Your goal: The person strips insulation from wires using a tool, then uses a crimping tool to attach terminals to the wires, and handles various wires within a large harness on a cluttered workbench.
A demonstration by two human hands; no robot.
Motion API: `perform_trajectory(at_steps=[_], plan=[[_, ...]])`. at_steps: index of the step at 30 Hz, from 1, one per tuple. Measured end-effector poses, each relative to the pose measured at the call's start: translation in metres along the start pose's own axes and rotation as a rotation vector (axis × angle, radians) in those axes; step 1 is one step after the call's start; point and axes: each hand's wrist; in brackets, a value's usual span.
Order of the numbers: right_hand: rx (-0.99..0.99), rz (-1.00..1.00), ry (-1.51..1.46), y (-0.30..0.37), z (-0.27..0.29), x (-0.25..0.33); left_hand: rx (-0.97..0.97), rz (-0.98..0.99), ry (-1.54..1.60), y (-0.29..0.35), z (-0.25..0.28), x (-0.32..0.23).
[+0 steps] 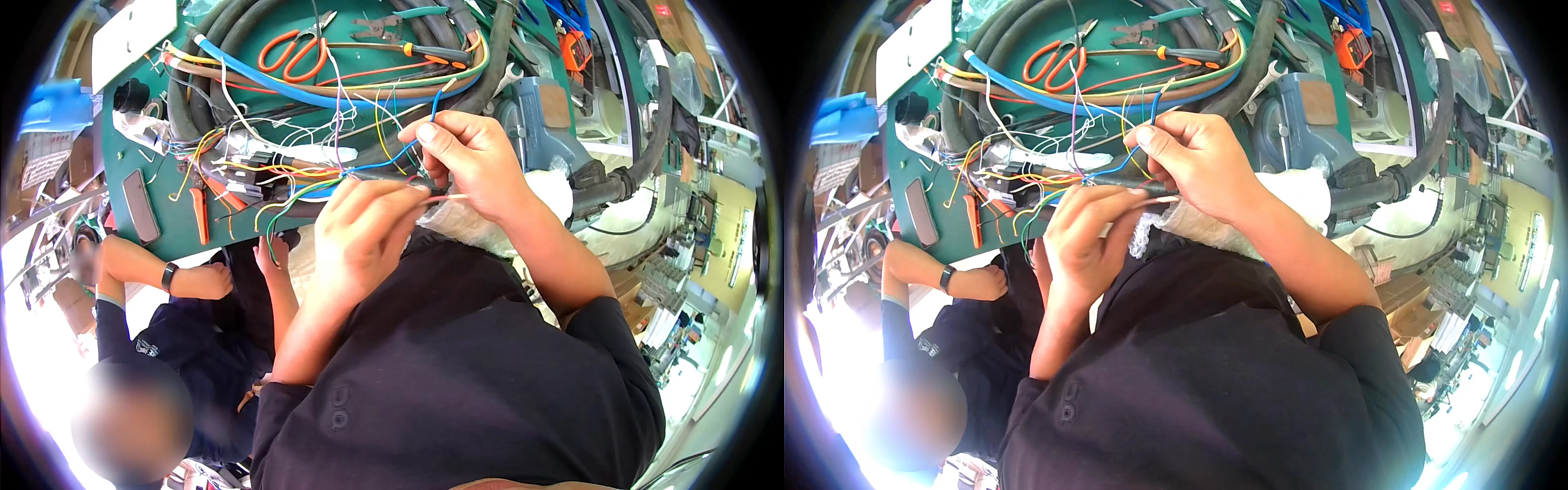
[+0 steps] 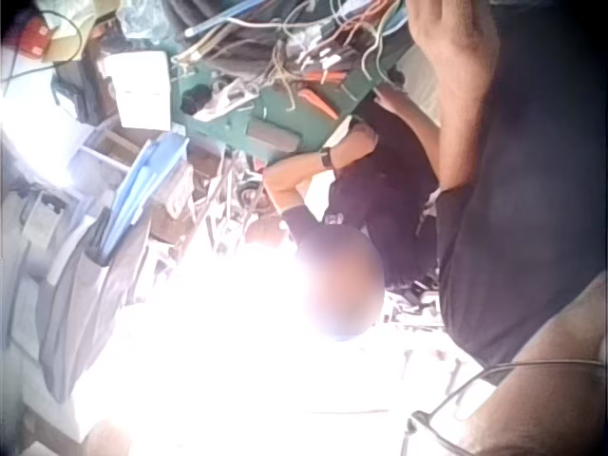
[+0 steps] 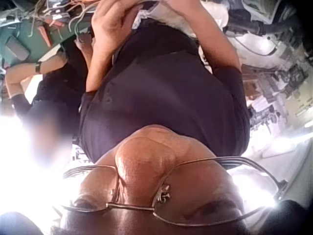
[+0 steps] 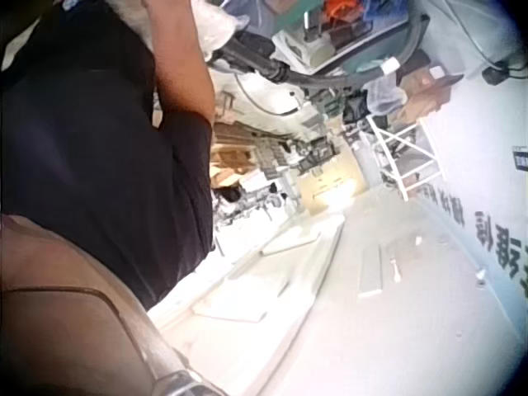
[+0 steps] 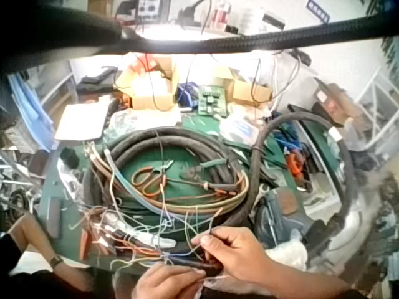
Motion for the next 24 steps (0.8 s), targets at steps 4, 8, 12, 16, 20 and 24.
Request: perform_trajectory(at_steps=[4,8,12,16,20,24], plan=[[0.022,-0.008,-0.031,0.001,0.001,-0.001,-0.240,0.337,0.385,0.017,-0.001,0.001],[0.065,0.003,0.129,-0.002,-0.003,0.004,-0.247,0.451,0.507,0.019,0.000,-0.006],[0.096,0.087,0.167,0.009,-0.008,0.005,-0.244,0.476,0.520,0.015,-0.006,-0.009],[0.081,0.070,0.165,0.006,-0.007,0.003,-0.260,0.565,0.683,0.006,-0.007,-0.011],[0.074,0.093,0.191,0.006,-0.005,-0.001,-0.258,0.566,0.798,0.003,-0.009,-0.011],[0.047,0.109,0.184,0.006,-0.006,-0.002,-0.211,0.552,0.755,0.009,-0.009,-0.009]])
Point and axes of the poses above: each hand's wrist, its own y-axis away from the middle knuckle, its own z-axis out of the back of the hand, x = y × z, and after that the axes turned 2 degrees about z, right-handed
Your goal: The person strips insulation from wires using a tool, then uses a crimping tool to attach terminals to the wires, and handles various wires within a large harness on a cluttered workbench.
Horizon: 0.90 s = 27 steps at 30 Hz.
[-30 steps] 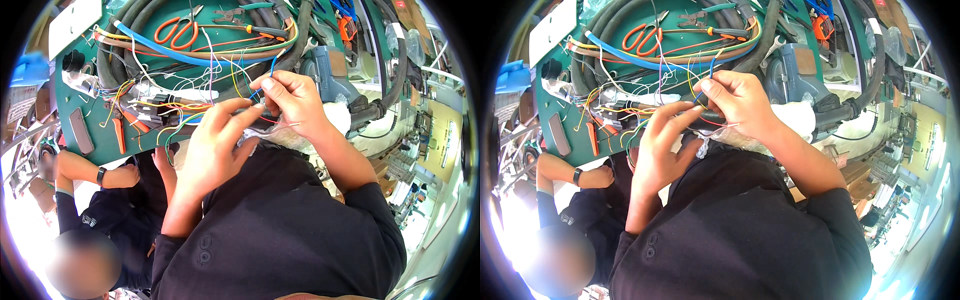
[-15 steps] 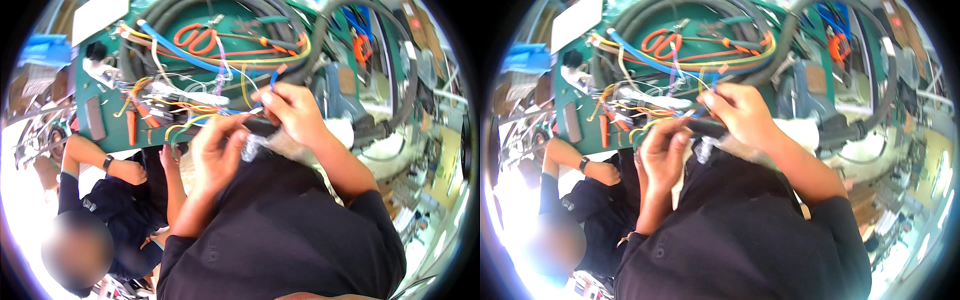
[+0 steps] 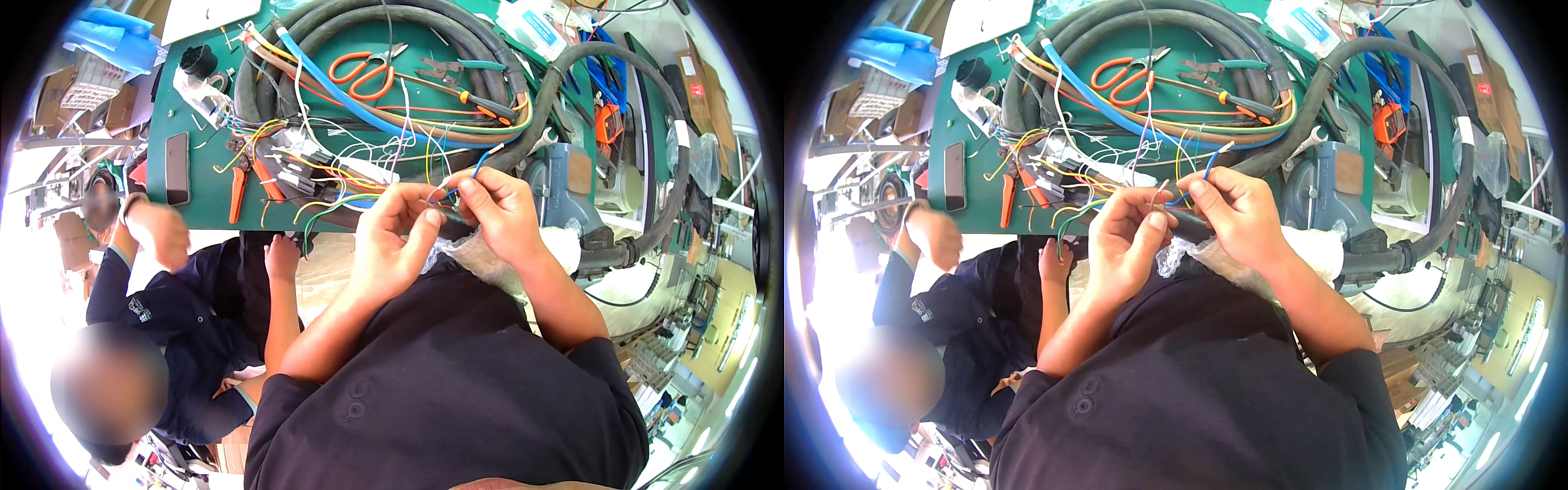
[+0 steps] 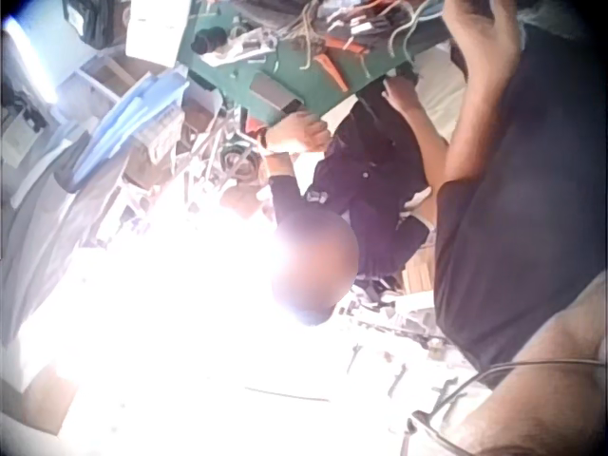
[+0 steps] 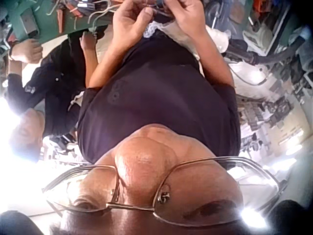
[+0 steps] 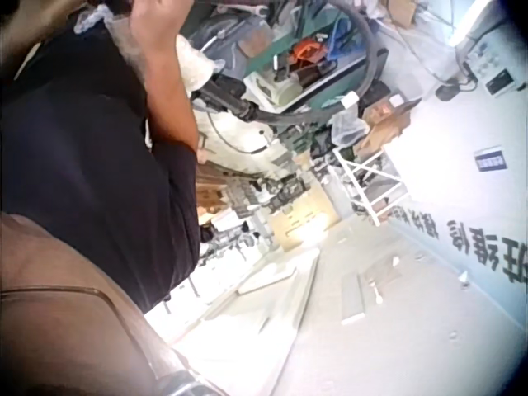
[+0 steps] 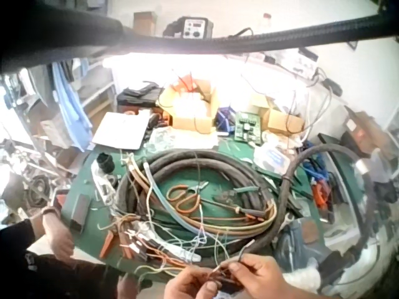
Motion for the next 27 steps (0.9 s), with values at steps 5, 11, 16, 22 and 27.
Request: perform_trajectory(at_steps=[5,11,16,22,27], plan=[[-0.009,0.001,0.060,0.001,-0.001,0.002,-0.042,0.012,-0.052,0.003,0.003,0.001],[-0.006,0.021,0.082,0.007,-0.006,0.004,-0.116,-0.266,-0.449,0.007,0.007,-0.013],[-0.028,0.167,0.317,0.009,-0.010,0.005,-0.102,-0.239,-0.344,0.012,0.015,-0.011],[-0.048,0.399,0.525,0.012,-0.015,0.011,-0.013,-0.230,-0.359,0.019,0.025,-0.011],[-0.051,0.306,0.541,0.007,-0.021,0.016,0.102,-0.228,-0.326,0.019,0.045,-0.001]])
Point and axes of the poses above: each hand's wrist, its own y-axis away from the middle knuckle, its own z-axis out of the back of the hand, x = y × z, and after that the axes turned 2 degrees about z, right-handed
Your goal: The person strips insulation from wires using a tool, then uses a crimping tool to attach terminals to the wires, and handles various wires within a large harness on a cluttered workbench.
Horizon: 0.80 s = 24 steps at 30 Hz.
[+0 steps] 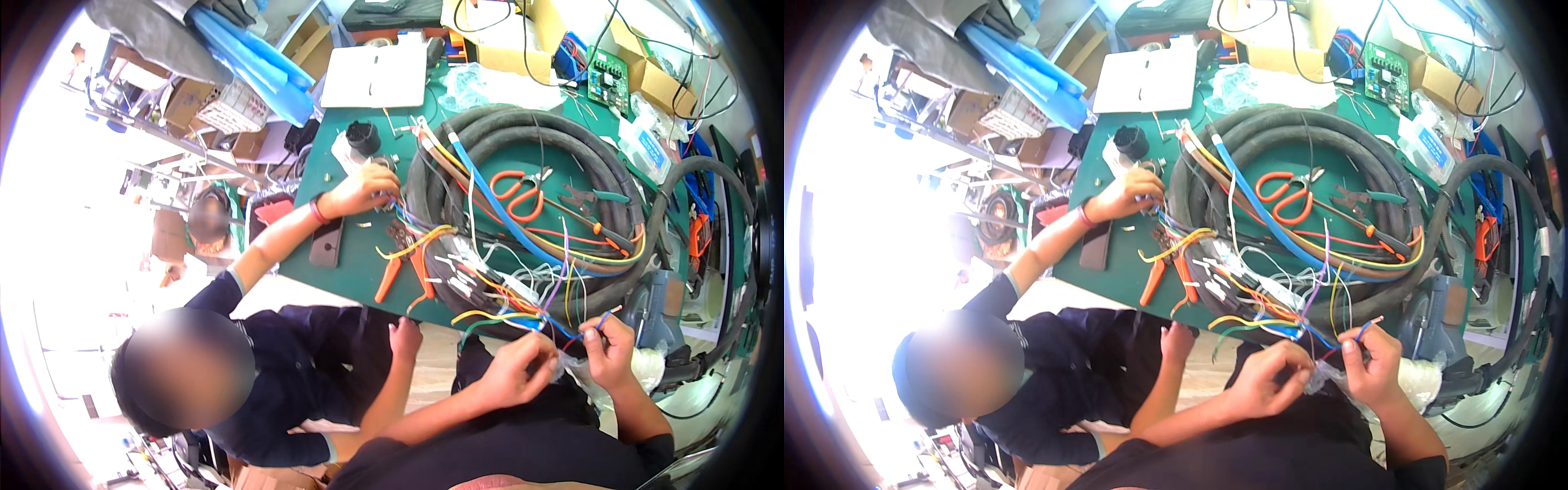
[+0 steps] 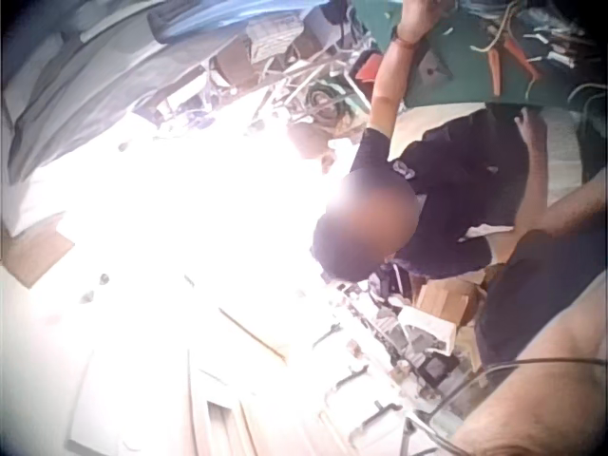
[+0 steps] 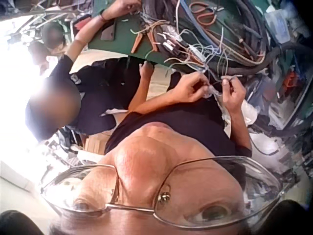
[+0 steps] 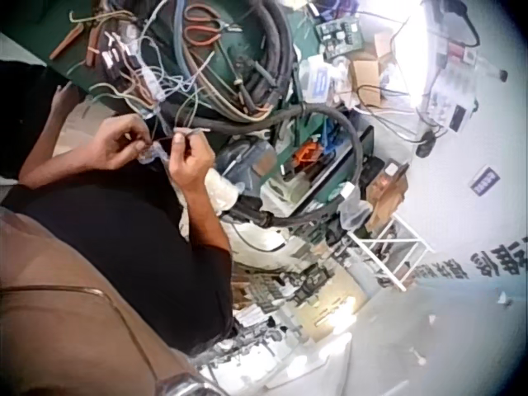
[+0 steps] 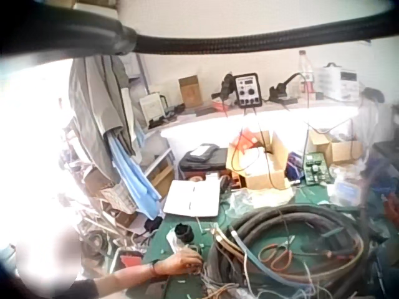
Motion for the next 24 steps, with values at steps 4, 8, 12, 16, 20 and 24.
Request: perform_trajectory(at_steps=[4,8,12,16,20,24], plan=[[0.011,-0.064,0.016,-0.003,-0.003,0.001,0.076,0.074,0.032,0.004,0.015,0.013],[-0.027,-0.072,0.037,-0.004,-0.007,0.000,0.116,0.076,0.061,-0.001,0.027,0.016],[-0.070,-0.072,0.053,-0.005,-0.011,0.002,0.115,0.098,0.054,-0.006,0.032,0.013],[-0.095,-0.099,0.040,-0.006,-0.013,0.004,0.109,0.118,0.027,-0.012,0.038,0.008],[-0.114,-0.074,0.054,-0.008,-0.013,0.005,0.154,0.128,0.028,-0.017,0.040,0.003],[-0.122,-0.082,0.051,-0.008,-0.013,0.003,0.183,0.161,0.079,-0.022,0.041,0.000]])
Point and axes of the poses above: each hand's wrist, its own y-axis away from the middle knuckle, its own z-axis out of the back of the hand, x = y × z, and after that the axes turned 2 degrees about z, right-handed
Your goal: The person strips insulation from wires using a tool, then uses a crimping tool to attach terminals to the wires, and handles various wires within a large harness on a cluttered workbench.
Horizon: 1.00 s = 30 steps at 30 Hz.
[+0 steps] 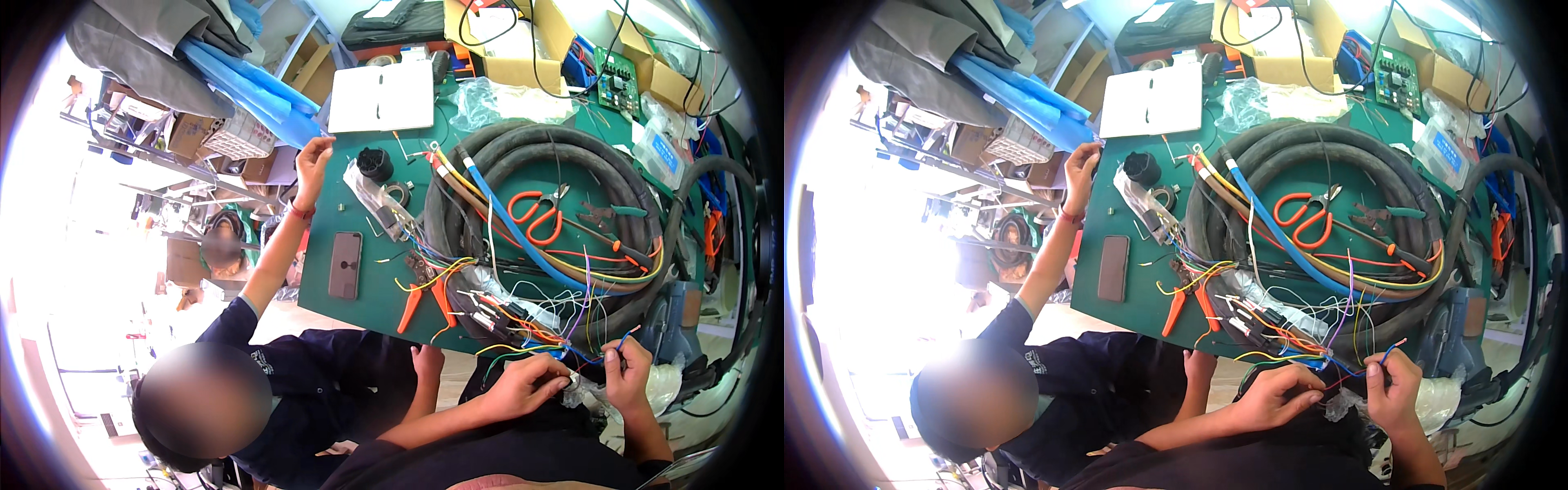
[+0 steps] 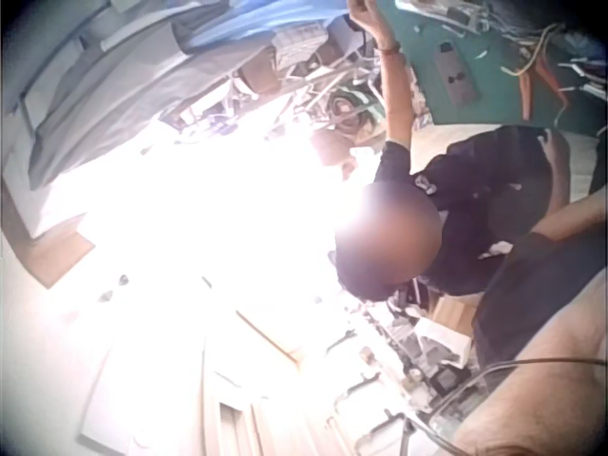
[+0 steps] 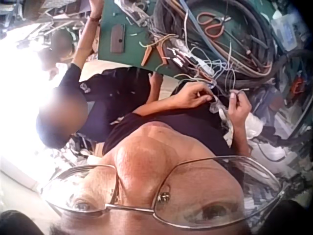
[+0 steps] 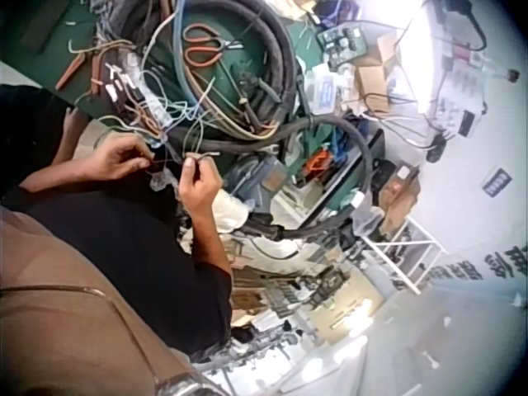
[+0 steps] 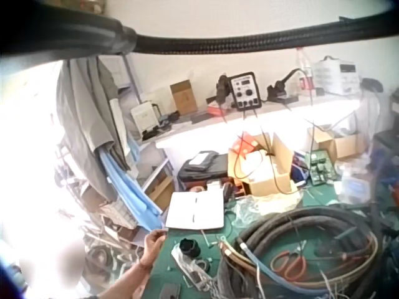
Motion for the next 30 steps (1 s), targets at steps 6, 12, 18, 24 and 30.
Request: perform_trajectory(at_steps=[6,12,18,24,30], plan=[[0.001,0.022,0.022,0.000,0.002,0.000,-0.023,0.031,0.001,-0.004,0.001,0.000],[0.034,0.021,0.045,-0.001,0.002,0.000,-0.056,0.049,-0.010,-0.005,0.001,0.006],[0.018,0.055,0.045,-0.003,0.001,0.000,-0.030,0.089,-0.029,-0.010,0.006,0.010],[0.049,0.046,0.062,-0.003,0.004,-0.003,-0.005,0.070,-0.013,-0.016,0.006,0.010],[0.049,0.025,0.088,-0.003,0.002,-0.001,0.077,0.024,0.029,-0.021,0.009,0.011]])
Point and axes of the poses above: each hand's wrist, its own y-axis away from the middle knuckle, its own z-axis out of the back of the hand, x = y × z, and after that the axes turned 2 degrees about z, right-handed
